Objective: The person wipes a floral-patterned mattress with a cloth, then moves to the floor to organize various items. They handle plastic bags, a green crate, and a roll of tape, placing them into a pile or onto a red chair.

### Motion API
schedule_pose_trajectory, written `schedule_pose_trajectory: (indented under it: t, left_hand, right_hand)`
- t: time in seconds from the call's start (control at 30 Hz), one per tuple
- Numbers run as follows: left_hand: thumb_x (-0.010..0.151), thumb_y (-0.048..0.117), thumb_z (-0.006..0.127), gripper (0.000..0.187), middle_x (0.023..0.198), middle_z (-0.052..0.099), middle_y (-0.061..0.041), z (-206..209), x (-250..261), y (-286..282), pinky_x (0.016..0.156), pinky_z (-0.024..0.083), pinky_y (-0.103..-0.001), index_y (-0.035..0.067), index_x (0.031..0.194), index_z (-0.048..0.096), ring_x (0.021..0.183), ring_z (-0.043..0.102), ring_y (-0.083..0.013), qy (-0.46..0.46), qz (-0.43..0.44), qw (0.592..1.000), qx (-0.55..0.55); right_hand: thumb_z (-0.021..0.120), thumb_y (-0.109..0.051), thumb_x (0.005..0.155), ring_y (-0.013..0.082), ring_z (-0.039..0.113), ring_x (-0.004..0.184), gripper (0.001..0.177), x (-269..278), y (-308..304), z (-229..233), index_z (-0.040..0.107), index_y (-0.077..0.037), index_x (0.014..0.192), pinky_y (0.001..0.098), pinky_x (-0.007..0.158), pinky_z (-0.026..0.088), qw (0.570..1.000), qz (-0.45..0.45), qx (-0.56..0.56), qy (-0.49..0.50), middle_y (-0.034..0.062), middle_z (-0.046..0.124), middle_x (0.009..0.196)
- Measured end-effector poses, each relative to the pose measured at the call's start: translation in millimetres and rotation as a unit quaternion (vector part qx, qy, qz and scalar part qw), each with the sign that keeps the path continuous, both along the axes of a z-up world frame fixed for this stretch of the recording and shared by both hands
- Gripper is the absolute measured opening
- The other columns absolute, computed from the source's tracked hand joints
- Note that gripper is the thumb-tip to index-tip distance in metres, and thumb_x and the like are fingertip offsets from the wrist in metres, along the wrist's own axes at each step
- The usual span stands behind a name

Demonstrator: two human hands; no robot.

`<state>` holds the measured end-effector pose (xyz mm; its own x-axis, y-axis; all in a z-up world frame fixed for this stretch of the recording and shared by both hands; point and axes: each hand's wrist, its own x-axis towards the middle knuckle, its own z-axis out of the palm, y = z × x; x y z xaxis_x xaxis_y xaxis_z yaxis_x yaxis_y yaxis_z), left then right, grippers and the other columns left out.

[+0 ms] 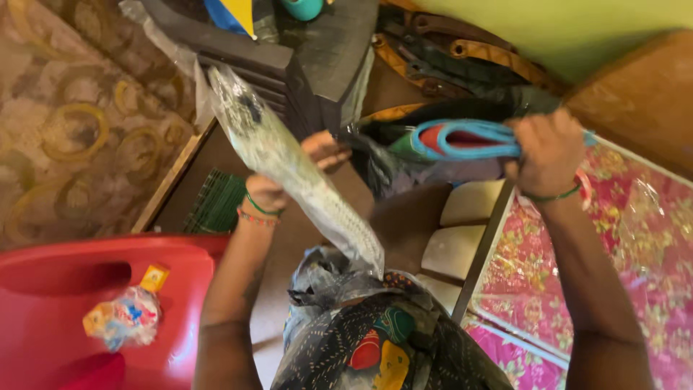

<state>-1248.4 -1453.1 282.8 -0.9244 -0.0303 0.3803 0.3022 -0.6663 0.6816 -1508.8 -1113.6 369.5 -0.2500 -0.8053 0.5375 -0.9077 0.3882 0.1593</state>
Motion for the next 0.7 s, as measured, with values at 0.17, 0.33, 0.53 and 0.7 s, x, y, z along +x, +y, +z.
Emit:
schedule_pose_trajectory:
  t: [0.17, 0.33, 0.53, 0.7]
  left_hand:
    - [0.085, 0.022, 0.081, 0.071, 0.147, 0.054, -0.024, -13.7, -19.0, -94.5, 0.124, 0.041, -0.058, -0.005, 0.145, 0.051, 0.138, 0.056, -0.0398, -0.008, 0.117, 0.993, -0.025]
    - [0.089, 0.014, 0.078, 0.061, 0.137, 0.049, -0.031, -51.5, -21.8, -163.8, 0.115, 0.041, -0.050, -0.012, 0.134, 0.047, 0.126, 0.053, -0.0376, -0.118, 0.225, 0.967, 0.011]
    - [0.083, 0.024, 0.078, 0.080, 0.165, 0.041, -0.026, -4.3, -25.6, -155.4, 0.122, 0.041, -0.047, -0.009, 0.149, 0.046, 0.143, 0.051, -0.0362, -0.041, 0.256, 0.965, -0.043]
    - [0.083, 0.027, 0.076, 0.084, 0.161, 0.041, -0.030, -20.3, -10.4, -136.4, 0.125, 0.036, -0.049, -0.008, 0.152, 0.043, 0.146, 0.048, -0.0390, -0.059, 0.359, 0.931, 0.015]
  right_hand:
    - [0.080, -0.016, 0.082, 0.0276, 0.053, 0.090, 0.024, -77.8, -82.2, 35.3, 0.068, -0.008, 0.102, 0.0398, 0.078, 0.044, 0.994, 0.093, -0.010, 0.056, 0.0063, 0.061, 0.093]
    - [0.079, -0.013, 0.073, 0.0264, 0.052, 0.088, 0.028, -133.3, -171.7, 38.8, 0.066, -0.010, 0.098, 0.0379, 0.078, 0.045, 0.984, 0.157, 0.015, 0.085, 0.0044, 0.061, 0.094]
    - [0.087, -0.018, 0.075, 0.0267, 0.053, 0.088, 0.031, -198.0, -287.3, 22.8, 0.067, -0.012, 0.097, 0.0391, 0.080, 0.047, 0.974, 0.216, 0.049, 0.047, 0.0026, 0.062, 0.092]
    - [0.091, -0.027, 0.074, 0.0287, 0.058, 0.090, 0.035, -241.1, -407.1, -5.5, 0.069, -0.012, 0.096, 0.0424, 0.078, 0.048, 0.953, 0.289, 0.086, 0.018, 0.0043, 0.066, 0.091]
